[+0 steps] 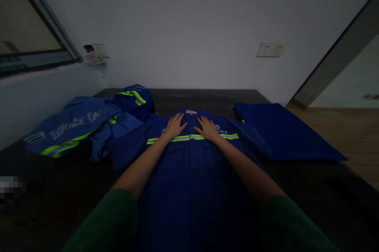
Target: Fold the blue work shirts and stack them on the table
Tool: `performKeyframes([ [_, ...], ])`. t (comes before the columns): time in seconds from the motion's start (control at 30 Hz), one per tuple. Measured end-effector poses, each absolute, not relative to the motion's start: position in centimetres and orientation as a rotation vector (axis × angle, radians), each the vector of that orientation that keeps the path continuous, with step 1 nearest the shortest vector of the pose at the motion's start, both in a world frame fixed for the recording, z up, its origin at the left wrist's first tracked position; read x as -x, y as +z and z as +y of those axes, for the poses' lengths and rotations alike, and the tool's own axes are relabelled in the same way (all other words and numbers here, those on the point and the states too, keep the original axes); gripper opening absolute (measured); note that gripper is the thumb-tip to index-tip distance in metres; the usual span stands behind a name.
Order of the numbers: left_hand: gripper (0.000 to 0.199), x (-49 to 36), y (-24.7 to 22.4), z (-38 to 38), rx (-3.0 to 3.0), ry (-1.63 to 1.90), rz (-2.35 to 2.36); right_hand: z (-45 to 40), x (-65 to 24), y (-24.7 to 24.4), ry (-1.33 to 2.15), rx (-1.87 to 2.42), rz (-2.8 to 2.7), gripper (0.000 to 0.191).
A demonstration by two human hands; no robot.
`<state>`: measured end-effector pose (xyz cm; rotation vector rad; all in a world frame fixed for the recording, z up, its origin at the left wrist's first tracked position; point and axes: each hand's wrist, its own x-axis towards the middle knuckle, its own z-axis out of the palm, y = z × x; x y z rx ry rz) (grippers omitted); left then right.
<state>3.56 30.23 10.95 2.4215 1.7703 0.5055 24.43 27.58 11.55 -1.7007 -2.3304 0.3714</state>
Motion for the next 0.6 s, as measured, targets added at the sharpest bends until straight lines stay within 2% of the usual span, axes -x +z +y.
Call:
performKeyframes([
  [0.13, 0.047, -1.8, 11.4, 28.3, -2.409, 0.519, 1.822, 26.8, -26.3, 12.0, 0.319, 1.706, -2.252, 0.065],
  [0.33, 0.051, 0.4, 10.7, 26.3, -2.315, 0.325, 1.859, 26.1, -28.6, 10.4, 0.339, 1.838, -2.270, 0.060],
  [0.5, 0.050, 1.3, 13.6, 25.4, -2.256, 0.564, 1.751, 24.8, -29.8, 12.3, 0.359, 1.638, -2.164, 0.052],
  [0.6, 0.046, 5.8, 16.7, 23.2, -2.269, 0.706, 1.723, 22.5, -34.2, 15.3, 0.339, 1.457, -2.060, 0.039],
])
